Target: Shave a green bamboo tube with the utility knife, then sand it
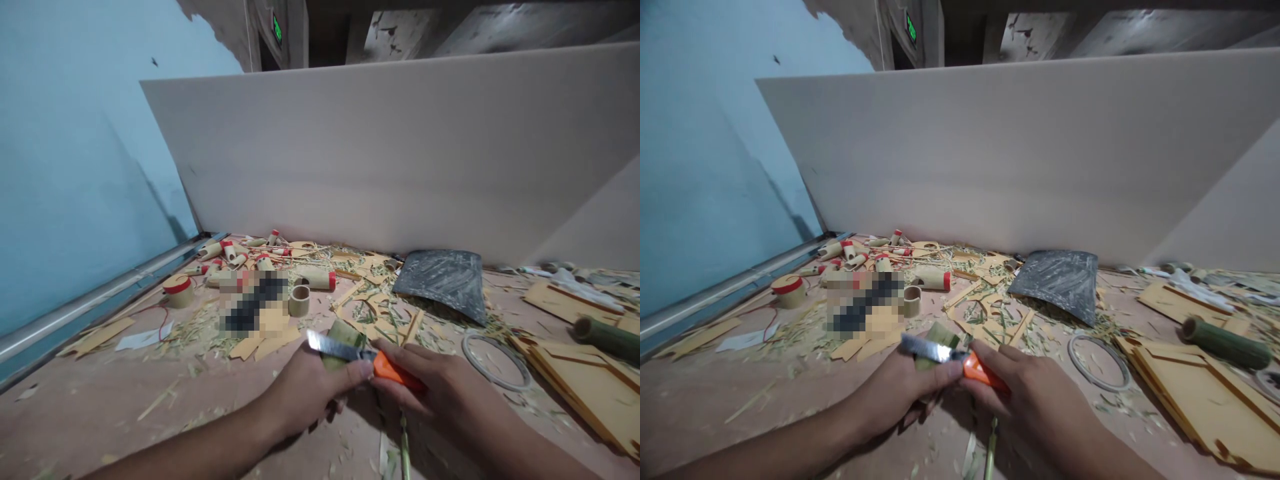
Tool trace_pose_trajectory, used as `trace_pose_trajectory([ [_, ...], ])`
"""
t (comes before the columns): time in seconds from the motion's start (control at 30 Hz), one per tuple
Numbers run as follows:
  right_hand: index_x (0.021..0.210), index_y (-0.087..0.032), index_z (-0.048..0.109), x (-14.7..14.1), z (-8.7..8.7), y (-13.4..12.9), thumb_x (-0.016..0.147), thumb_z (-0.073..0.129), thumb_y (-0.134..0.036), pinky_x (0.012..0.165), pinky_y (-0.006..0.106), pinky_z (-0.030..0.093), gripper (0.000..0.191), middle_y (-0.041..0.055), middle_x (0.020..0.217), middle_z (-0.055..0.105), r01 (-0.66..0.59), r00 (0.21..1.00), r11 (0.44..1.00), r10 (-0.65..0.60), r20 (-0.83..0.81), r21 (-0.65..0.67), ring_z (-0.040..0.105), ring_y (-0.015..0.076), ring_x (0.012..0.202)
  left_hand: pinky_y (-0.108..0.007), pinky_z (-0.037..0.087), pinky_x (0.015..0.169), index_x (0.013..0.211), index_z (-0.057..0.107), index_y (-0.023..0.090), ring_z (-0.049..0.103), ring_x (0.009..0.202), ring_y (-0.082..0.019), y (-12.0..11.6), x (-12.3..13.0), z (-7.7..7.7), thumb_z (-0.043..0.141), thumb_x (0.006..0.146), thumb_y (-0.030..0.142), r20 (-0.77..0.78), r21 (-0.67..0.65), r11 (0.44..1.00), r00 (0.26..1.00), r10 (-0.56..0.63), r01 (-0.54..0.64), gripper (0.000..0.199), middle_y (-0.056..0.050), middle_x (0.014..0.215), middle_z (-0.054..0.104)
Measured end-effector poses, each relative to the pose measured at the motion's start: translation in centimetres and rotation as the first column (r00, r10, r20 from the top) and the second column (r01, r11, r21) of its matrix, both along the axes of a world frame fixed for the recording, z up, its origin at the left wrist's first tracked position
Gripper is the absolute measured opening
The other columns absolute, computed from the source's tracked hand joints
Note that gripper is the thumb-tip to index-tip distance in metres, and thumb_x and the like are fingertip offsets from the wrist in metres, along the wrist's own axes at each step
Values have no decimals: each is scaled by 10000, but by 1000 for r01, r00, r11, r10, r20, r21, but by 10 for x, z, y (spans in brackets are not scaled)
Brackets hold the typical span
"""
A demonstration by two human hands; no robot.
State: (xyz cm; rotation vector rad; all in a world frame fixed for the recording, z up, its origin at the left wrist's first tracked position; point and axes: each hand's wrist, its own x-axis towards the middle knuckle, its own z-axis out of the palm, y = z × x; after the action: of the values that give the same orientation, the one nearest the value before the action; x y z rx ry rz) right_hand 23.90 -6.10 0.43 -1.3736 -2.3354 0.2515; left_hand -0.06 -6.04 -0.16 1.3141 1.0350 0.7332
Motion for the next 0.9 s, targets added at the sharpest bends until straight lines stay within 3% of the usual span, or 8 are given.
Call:
trace_pose_trajectory([
  [0.07,1284,-213,754,4,0,8,1084,448,-543,565,317,563,493,110,890,839,190,981,973,-192,1,130,785,273,650,-182,372,380,1000,587,204,437,436,-80,-2,2,-1,740,869,643,10,12,999,999,43,-43,483,72,621,529],
  [0.13,1226,-178,764,5,2,13,1074,451,-571,552,324,554,525,132,868,840,254,967,942,-251,-42,221,781,289,639,-181,344,362,1029,570,206,450,431,-86,-3,2,-1,719,878,663,-7,-5,999,999,52,-52,504,64,639,542],
  [0.27,1232,-200,746,-1,7,12,1087,463,-537,706,317,589,464,125,1028,853,122,985,985,-106,-138,120,807,275,822,-173,351,361,1110,555,204,479,462,-94,-2,1,0,751,848,671,8,-13,1000,1000,21,-21,570,55,676,569],
  [0.4,1141,-231,736,-4,8,8,1087,446,-568,630,295,536,448,75,887,832,116,984,991,-105,-145,68,758,246,698,-214,435,421,1099,524,204,550,488,-126,2,-2,-2,645,856,788,92,-102,995,995,21,-12,644,1,715,661],
  [0.5,1064,-245,699,-1,8,7,1094,427,-561,587,280,488,418,28,766,769,142,978,988,-132,-164,56,697,216,617,-258,508,554,1039,557,173,655,589,-159,5,-4,-3,541,893,830,200,-178,984,979,45,-9,673,-82,800,731],
  [0.67,896,-249,605,0,10,4,1097,438,-534,551,265,416,386,-17,666,648,80,987,995,-71,-145,54,590,178,568,-338,569,730,1088,625,163,717,802,-209,9,-4,-5,694,866,758,336,-212,977,940,62,11,640,-108,988,743],
  [0.8,870,-247,582,-5,10,0,1094,455,-499,588,269,415,361,-12,700,648,5,993,1000,-5,-118,-3,578,175,611,-357,568,743,1072,625,160,719,812,-222,8,-4,-4,729,832,764,412,-298,954,906,100,30,658,-123,1023,737],
  [0.9,844,-247,571,-8,10,-2,1092,470,-479,620,270,436,355,0,756,684,-33,993,994,21,-120,-101,614,177,661,-335,554,755,1065,630,162,686,764,-176,7,-5,-1,763,800,771,386,-289,956,920,71,48,677,-81,982,714],
])
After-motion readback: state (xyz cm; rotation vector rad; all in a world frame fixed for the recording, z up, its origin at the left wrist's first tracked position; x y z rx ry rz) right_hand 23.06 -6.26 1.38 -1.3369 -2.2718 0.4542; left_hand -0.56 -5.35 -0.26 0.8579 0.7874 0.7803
